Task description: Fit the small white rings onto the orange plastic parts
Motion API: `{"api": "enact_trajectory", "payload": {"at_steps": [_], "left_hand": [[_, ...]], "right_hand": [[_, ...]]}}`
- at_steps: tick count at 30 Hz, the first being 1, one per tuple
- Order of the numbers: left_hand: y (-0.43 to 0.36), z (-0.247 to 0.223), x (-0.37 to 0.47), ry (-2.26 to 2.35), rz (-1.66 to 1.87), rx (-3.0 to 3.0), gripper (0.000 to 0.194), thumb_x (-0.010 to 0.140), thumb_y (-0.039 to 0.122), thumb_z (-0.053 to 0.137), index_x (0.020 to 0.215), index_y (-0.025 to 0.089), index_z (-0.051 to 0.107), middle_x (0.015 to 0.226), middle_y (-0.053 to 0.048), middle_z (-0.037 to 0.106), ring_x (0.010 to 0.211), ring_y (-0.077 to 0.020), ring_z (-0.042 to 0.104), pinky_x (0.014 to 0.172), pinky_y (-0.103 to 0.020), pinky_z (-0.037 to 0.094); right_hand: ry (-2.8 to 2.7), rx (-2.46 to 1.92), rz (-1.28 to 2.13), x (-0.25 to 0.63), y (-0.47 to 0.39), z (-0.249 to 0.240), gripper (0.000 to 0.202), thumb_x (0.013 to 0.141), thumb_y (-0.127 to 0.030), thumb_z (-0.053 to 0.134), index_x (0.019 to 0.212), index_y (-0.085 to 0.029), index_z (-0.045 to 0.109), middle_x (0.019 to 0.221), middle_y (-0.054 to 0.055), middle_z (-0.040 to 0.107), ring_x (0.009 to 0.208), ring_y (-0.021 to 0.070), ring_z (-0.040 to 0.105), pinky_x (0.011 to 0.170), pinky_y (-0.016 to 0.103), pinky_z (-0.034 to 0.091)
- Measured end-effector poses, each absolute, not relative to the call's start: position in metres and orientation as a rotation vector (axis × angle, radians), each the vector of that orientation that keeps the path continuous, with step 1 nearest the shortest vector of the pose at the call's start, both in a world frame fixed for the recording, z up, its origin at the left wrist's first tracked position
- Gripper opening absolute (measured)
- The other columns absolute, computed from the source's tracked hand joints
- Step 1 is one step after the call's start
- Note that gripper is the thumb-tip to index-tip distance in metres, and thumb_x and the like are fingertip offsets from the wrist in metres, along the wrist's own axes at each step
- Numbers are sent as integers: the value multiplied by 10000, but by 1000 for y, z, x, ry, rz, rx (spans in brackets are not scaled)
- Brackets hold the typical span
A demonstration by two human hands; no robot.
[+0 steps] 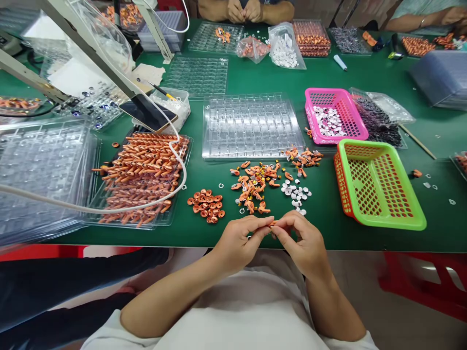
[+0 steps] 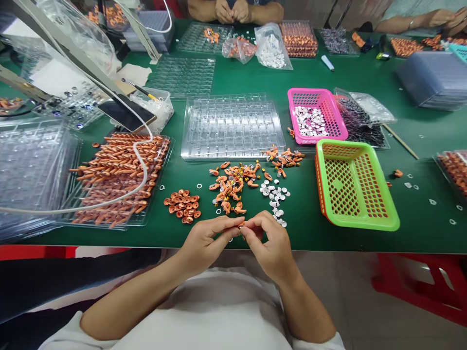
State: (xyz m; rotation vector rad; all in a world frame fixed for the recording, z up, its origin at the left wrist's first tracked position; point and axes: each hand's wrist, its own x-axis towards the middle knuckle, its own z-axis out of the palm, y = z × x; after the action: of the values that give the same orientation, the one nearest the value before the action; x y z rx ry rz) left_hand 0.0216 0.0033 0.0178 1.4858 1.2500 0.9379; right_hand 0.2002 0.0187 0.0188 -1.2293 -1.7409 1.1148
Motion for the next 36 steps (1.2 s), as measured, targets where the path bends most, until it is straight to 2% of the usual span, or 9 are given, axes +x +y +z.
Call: {"api": "enact_trajectory", "payload": {"at_steps": [4, 10, 15, 23, 30, 36], "left_hand": [[3, 19, 22, 1247, 936, 1456, 240, 908, 200, 601, 1104, 181, 740, 911, -62, 775, 818, -181, 723, 774, -284, 570], [4, 23, 23, 1273, 946, 1395, 215, 881, 206, 625, 1047, 156, 752, 986, -77, 783, 879, -196, 738, 805, -280, 587], [2, 23, 24, 1342, 969, 1323, 214, 867, 216, 621, 1021, 154, 757, 913, -72, 792, 802, -197, 744, 745, -283, 606], [0, 17, 30, 1409, 1075, 1469, 196, 849, 167, 605, 966, 167, 763, 867, -62, 782, 773, -180, 731, 711, -254, 579], [-3, 16, 32, 1388, 1116, 1493, 196, 845, 145, 593, 948, 157, 759, 823, -63, 769, 726, -164, 711, 691, -248, 567], [0, 15, 30, 1432, 1064, 1471, 195, 835, 144, 592, 929, 165, 761, 857, -62, 779, 754, -171, 723, 706, -250, 575]], "right_hand": [[-1723, -1231, 1096, 199, 19, 19, 108, 914, -190, 605, 810, -214, 622, 743, -9, 596, 659, 132, 551, 599, 261, 451], [-1734, -1212, 1027, 196, 15, 15, 90, 928, -202, 586, 865, -216, 649, 775, 12, 609, 695, 152, 587, 591, 273, 471], [-1747, -1208, 1027, 194, 12, 13, 98, 921, -186, 578, 934, -222, 669, 819, 26, 623, 716, 157, 601, 584, 276, 482], [-1699, -1241, 907, 183, 8, 13, 87, 877, -137, 587, 869, -221, 607, 764, -3, 570, 620, 124, 524, 521, 250, 419], [-1580, -1274, 1059, 180, 6, 7, 83, 871, -148, 573, 819, -213, 579, 738, -12, 530, 607, 121, 511, 519, 248, 408], [-1612, -1260, 1001, 177, 9, 2, 93, 857, -139, 579, 798, -210, 572, 725, -17, 526, 582, 111, 488, 499, 241, 382]]}}
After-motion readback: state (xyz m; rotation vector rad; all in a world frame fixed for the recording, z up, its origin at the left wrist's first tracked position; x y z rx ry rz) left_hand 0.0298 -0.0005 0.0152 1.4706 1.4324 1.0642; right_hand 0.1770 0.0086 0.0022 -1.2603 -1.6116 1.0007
